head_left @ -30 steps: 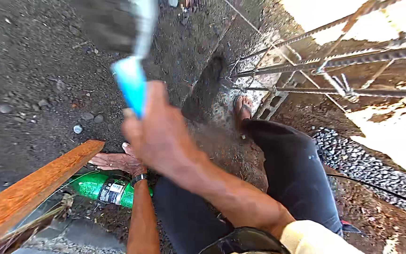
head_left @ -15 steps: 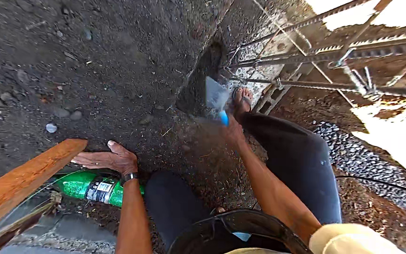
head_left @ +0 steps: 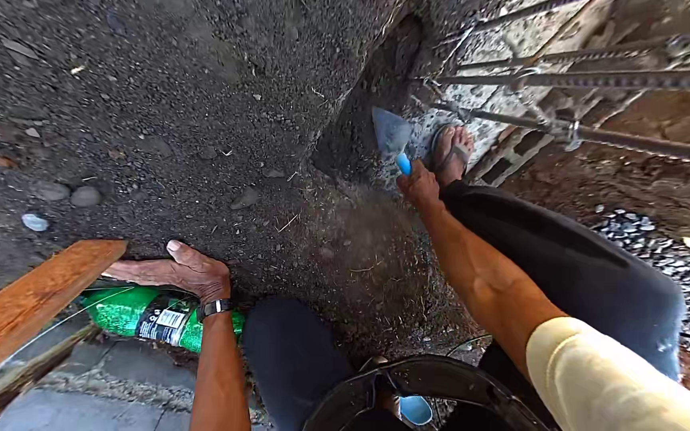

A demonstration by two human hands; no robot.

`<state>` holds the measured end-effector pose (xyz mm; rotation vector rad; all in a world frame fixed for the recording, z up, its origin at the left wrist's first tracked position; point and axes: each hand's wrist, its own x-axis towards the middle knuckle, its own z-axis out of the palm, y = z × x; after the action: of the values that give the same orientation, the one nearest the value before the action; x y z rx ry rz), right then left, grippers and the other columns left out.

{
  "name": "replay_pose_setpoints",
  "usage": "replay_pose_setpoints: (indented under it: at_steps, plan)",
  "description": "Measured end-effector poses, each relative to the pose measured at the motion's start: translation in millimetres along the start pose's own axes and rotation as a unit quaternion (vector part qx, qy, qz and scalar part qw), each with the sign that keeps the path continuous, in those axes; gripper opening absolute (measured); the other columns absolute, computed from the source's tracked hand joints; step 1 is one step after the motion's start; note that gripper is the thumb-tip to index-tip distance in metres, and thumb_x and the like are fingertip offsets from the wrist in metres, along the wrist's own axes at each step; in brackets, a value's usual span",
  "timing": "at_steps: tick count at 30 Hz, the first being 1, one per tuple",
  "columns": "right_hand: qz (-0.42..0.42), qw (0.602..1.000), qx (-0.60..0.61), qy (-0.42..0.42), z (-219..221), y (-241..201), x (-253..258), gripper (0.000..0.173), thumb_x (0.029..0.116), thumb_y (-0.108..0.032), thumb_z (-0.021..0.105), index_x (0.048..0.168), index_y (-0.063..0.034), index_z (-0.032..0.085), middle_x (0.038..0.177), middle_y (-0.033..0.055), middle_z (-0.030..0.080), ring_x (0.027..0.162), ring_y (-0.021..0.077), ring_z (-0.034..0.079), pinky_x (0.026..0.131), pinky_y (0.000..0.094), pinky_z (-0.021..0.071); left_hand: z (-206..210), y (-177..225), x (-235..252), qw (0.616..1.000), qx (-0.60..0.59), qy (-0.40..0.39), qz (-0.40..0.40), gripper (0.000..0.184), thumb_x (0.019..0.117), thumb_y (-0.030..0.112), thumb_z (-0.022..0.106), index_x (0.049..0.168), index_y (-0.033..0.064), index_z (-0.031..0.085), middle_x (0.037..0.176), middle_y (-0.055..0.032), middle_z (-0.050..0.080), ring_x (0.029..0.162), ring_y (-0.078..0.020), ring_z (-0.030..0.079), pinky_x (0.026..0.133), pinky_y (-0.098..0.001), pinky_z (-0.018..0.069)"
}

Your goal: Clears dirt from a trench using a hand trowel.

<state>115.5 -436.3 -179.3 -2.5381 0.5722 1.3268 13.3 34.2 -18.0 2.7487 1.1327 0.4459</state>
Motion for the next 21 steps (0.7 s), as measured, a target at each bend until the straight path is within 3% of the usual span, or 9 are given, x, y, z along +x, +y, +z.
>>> replay_pose_setpoints:
  at_steps: [3, 7, 11, 14, 21]
  plan:
    - [-0.037, 0.997, -0.061, -0.021, -11, -19, 24, 0.053, 0.0969, -0.036, 0.063, 0.143, -0.0124, 0.051, 0.114, 0.0297, 0.069, 0.102, 0.0537, 0.067, 0.08, 0.0755, 0.0502, 1, -2, -1, 1.0, -0.009, -0.003, 0.001, 0.099, 0.1011, 0.063, 0.025, 0.157, -0.0155, 0.003, 0.164, -0.0377, 0.008, 0.156, -0.0437, 0.01, 0.129, -0.0509, 0.0047]
    - [-0.087, 0.982, -0.162, -0.038, -18, -26, 35, 0.044, 0.0965, -0.029, 0.064, 0.138, -0.0165, 0.052, 0.109, 0.0292, 0.069, 0.097, 0.0548, 0.068, 0.073, 0.0749, 0.0509, 1, -5, -1, 1.0, -0.016, -0.006, -0.004, 0.101, 0.1, 0.066, 0.024, 0.158, -0.0145, 0.001, 0.165, -0.0369, 0.006, 0.157, -0.0432, 0.008, 0.129, -0.0507, 0.0033]
    - [-0.101, 0.97, -0.21, -0.061, -19, -24, 33, 0.046, 0.0963, -0.024, 0.064, 0.14, -0.0186, 0.051, 0.108, 0.0298, 0.069, 0.095, 0.0553, 0.068, 0.071, 0.0747, 0.0511, 1, -2, -1, 1.0, -0.019, -0.006, -0.004, 0.099, 0.1007, 0.063, 0.026, 0.157, -0.0148, 0.003, 0.165, -0.0371, 0.007, 0.157, -0.0426, 0.008, 0.129, -0.0503, 0.0036]
    - [-0.114, 0.962, -0.228, -0.099, -2, -26, 24, 0.048, 0.0973, -0.021, 0.063, 0.144, -0.0205, 0.05, 0.109, 0.0295, 0.07, 0.097, 0.0553, 0.068, 0.073, 0.0745, 0.0517, 0, 0, 0, 1.0, -0.013, -0.007, -0.004, 0.098, 0.1005, 0.061, 0.026, 0.157, -0.0158, 0.005, 0.164, -0.037, 0.009, 0.156, -0.0432, 0.01, 0.129, -0.0495, 0.0045]
    - [-0.107, 0.965, -0.204, -0.128, 15, -22, 34, 0.048, 0.0892, -0.023, 0.071, 0.135, -0.0217, 0.056, 0.106, 0.0279, 0.07, 0.097, 0.0533, 0.068, 0.074, 0.0751, 0.0508, 2, 0, 1, 0.999, -0.031, -0.006, -0.016, 0.1, 0.1001, 0.064, 0.027, 0.158, -0.0138, 0.002, 0.166, -0.0355, 0.006, 0.157, -0.0417, 0.007, 0.129, -0.0499, 0.0037]
